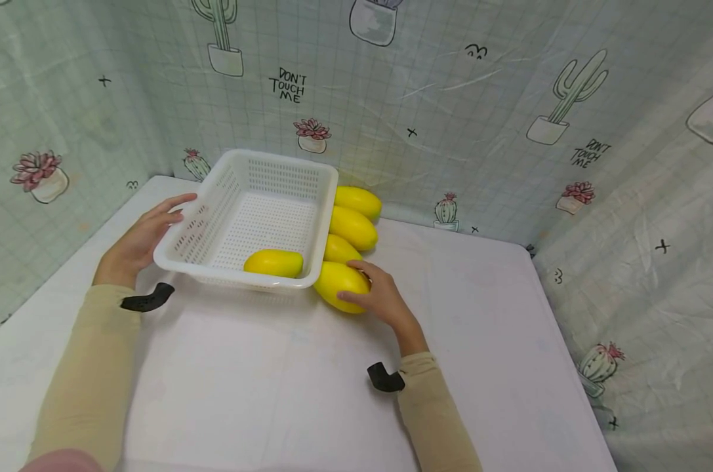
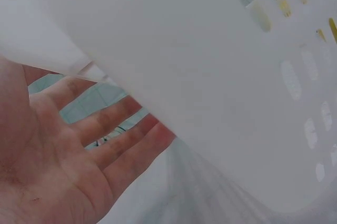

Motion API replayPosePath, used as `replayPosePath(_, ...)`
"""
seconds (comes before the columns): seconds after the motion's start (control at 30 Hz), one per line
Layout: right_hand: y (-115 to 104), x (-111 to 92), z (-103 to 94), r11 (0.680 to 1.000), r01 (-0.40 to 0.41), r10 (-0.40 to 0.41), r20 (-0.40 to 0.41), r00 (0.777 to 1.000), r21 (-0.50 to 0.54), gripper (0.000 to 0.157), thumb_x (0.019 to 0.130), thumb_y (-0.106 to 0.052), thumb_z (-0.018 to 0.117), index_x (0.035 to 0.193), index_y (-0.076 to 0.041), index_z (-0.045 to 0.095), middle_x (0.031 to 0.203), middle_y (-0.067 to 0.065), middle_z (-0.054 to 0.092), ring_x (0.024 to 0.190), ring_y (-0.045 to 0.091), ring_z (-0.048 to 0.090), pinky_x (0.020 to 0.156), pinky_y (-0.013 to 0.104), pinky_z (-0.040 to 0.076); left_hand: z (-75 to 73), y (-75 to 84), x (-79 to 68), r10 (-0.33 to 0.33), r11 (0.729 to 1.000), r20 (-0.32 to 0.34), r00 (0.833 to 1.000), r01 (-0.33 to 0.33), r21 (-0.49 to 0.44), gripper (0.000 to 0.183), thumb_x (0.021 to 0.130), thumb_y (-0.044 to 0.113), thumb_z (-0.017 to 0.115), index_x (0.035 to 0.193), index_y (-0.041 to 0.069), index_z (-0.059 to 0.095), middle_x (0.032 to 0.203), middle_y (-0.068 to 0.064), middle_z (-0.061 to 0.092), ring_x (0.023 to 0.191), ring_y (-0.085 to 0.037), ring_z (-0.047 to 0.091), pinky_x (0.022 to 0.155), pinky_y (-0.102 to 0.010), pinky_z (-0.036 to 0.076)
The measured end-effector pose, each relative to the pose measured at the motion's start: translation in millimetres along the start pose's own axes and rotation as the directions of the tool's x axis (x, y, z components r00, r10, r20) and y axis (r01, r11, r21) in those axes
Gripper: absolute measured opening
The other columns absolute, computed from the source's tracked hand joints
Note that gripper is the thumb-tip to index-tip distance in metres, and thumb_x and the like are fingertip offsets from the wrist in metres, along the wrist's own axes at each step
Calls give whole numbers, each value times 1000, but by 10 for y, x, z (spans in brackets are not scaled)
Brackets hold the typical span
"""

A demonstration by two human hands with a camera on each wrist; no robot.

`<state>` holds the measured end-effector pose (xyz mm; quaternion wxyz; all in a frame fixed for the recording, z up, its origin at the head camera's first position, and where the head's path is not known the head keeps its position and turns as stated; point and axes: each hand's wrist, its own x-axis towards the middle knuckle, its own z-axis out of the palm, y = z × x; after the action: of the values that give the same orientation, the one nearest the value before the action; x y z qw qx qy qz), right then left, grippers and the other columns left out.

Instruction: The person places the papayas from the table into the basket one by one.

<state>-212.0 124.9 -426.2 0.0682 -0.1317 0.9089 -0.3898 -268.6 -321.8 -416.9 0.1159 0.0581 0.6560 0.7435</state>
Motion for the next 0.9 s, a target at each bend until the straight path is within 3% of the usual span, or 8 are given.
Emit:
replayPosePath(0.43, -12, -26, -89, 1000, -4, 4, 7, 1000, 9, 64, 72, -48, 71, 128, -30, 48, 136, -4, 46, 123, 22, 44, 104, 44, 36, -71, -70, 43, 19, 999, 23, 1000, -18, -40, 47, 97, 20, 42, 142, 28, 30, 145, -4, 30, 117, -16, 44, 80, -23, 49)
replayPosePath(0.9, -10, -37, -134, 1000, 7, -7, -2, 1000, 27, 62, 73, -48, 71, 127, -30, 48, 135, -3, 47, 121, 23, 45, 103, 44, 37, -19, -26, 14, 8, 999, 18, 1000, -7, -33, 48, 97, 22, 43, 142, 30, 30, 146, -3, 28, 118, -17, 42, 81, -23, 49)
